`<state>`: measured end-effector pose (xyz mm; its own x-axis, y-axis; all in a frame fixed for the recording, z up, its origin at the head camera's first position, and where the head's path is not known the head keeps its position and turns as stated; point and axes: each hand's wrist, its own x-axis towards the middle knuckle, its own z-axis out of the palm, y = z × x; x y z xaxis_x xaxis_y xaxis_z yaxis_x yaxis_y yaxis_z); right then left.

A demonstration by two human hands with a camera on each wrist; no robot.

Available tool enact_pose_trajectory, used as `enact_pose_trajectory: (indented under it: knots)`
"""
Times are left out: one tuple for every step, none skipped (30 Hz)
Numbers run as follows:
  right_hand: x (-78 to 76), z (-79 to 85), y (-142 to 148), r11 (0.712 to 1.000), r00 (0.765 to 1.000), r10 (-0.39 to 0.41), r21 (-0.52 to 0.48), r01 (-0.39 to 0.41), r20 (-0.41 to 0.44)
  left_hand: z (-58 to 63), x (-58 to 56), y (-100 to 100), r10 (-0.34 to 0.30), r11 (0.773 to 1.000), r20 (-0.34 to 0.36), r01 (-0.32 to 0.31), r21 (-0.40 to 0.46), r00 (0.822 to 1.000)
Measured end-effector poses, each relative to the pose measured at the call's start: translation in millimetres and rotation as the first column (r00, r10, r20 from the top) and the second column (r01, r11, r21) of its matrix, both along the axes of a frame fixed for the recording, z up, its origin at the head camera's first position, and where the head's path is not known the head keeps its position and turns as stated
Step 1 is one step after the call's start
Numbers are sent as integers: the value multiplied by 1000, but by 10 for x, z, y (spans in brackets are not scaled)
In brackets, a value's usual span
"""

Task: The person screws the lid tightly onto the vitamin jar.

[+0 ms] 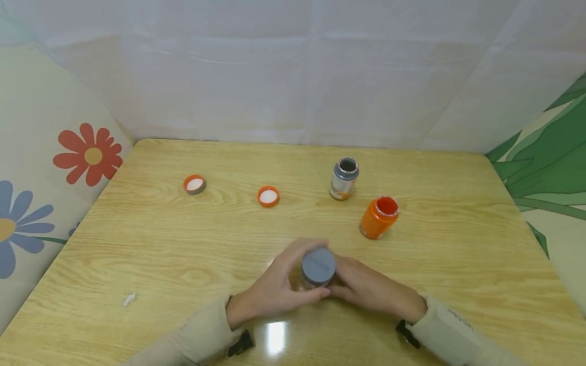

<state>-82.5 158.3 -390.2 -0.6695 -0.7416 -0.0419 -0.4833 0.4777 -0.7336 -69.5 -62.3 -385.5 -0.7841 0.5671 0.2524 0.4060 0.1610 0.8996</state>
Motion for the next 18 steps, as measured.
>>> enact_pose_trajectory:
  knots:
    - [2,1,1,1000,1000,-2,6,2,-1,1,4,3,18,1000,-4,-18,-6,1000]
    - [2,3,-1,1000,1000,-4,9,4,2,3,7,7,39,999,-12,-40,-10,999]
    - [3,4,-2,1000,1000,-5,11,5,4,4,11,10,61,998,-14,-62,-10,998]
    - [6,6,-2,1000,1000,-6,12,6,4,4,13,13,84,996,-21,-84,-8,996]
    - [7,7,-4,1000,1000,-9,15,9,3,2,13,16,106,994,-30,-106,-6,994]
    - [8,6,-4,1000,1000,-11,18,11,4,-1,11,20,122,993,-41,-122,3,992]
    - [9,5,-4,1000,1000,-12,21,12,3,-3,8,22,132,991,-52,-131,9,990]
    - [8,3,-4,1000,1000,-12,23,12,2,-7,5,23,136,991,-61,-135,15,989]
    - [9,1,-3,1000,1000,-13,24,13,-2,-10,1,25,135,991,-75,-134,21,988]
    - [8,-1,-2,1000,1000,-12,24,13,-6,-13,-3,26,131,991,-90,-130,23,987]
    - [8,-4,-2,1000,1000,-12,22,12,-8,-17,-8,26,123,992,-113,-120,27,986]
    - [7,-6,-1,1000,1000,-9,17,9,-12,-18,-11,25,113,993,-129,-110,31,985]
    - [7,-8,-1,1000,1000,-7,11,7,-16,-19,-12,23,104,994,-138,-101,31,985]
    - [6,-9,-2,1000,1000,-5,7,5,-19,-21,-13,19,96,995,-147,-93,33,984]
    - [5,-9,-2,1000,1000,-3,2,3,-21,-20,-12,15,90,996,-148,-86,33,985]
    - [3,-12,-3,1000,1000,1,-6,-1,-20,-19,-10,11,84,996,-147,-81,30,986]
    - [2,-12,-4,1000,1000,2,-15,-2,-11,-16,-8,7,79,997,-146,-75,27,986]
    - [1,-14,-5,1000,1000,3,-22,-3,-6,-12,-5,5,74,997,-138,-72,22,988]
